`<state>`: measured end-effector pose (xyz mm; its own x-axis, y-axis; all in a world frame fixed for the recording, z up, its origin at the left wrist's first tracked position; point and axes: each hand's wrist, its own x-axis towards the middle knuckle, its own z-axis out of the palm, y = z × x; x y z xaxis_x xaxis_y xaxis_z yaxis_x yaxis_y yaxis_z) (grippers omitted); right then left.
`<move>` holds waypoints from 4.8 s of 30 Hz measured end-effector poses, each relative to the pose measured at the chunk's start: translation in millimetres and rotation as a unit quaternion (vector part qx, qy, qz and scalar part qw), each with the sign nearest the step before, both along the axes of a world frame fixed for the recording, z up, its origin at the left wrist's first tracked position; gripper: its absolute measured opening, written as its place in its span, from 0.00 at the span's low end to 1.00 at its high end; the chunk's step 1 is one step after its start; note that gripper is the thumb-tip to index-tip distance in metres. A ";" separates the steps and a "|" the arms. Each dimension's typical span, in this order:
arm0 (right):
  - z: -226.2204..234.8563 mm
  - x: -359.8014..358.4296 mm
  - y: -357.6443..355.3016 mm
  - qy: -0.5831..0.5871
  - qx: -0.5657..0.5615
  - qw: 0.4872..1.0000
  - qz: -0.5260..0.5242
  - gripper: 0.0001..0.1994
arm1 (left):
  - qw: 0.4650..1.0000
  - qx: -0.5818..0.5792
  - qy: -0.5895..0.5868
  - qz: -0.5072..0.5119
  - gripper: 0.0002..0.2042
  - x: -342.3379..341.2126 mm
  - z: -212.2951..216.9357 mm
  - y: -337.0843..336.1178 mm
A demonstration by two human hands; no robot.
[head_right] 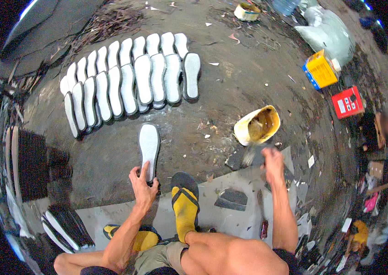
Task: The person sits on the floor and applies glue to white shoe insoles using a brush. They pick up each insole, spread glue evenly, and place it back in a row. The process is repeated for multiple insoles.
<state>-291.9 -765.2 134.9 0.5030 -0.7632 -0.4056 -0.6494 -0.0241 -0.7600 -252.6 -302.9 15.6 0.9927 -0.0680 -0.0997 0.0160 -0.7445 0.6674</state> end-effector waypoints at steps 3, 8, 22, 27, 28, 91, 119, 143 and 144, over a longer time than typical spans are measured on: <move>65.8 14.5 75.2 -0.084 0.149 0.967 0.188 0.15 | 1.000 -0.003 0.008 0.015 0.38 -3.0 -0.8 2.3; 139.9 110.9 177.3 -0.274 0.094 0.919 0.268 0.16 | 0.999 -0.022 0.027 0.001 0.38 -4.1 0.3 8.8; -110.6 208.6 285.7 -0.093 -0.285 0.845 0.442 0.14 | 0.999 -0.018 0.026 -0.024 0.40 -5.3 5.1 11.1; -99.5 258.8 294.4 -0.146 -0.351 0.644 0.664 0.15 | 0.999 -0.026 0.032 -0.021 0.39 -5.1 5.1 10.4; -94.2 266.7 296.6 -0.137 -0.344 0.591 0.717 0.16 | 0.999 -0.029 0.033 -0.020 0.39 -5.1 5.2 10.3; -92.4 267.6 341.6 -0.118 -0.328 0.480 0.805 0.23 | 0.994 -0.089 -0.022 0.059 0.36 12.2 -13.7 29.9; 24.6 85.7 58.3 -0.086 -0.609 0.726 0.307 0.22 | 0.994 -0.055 -0.021 0.093 0.44 18.4 -1.4 16.5; -99.6 214.9 283.3 -0.169 -0.322 0.651 0.667 0.23 | 0.991 -0.060 0.023 0.118 0.47 -8.3 -2.8 55.2; -99.7 204.1 281.5 -0.128 -0.335 0.659 0.661 0.24 | 0.992 -0.053 0.014 0.115 0.47 -7.2 -4.2 55.8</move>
<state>-87.8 -483.7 35.2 0.8941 0.4470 0.0265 0.4239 -0.8258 -0.3719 -259.7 -247.1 11.4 0.9800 0.1480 -0.1328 0.1974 -0.6445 0.7387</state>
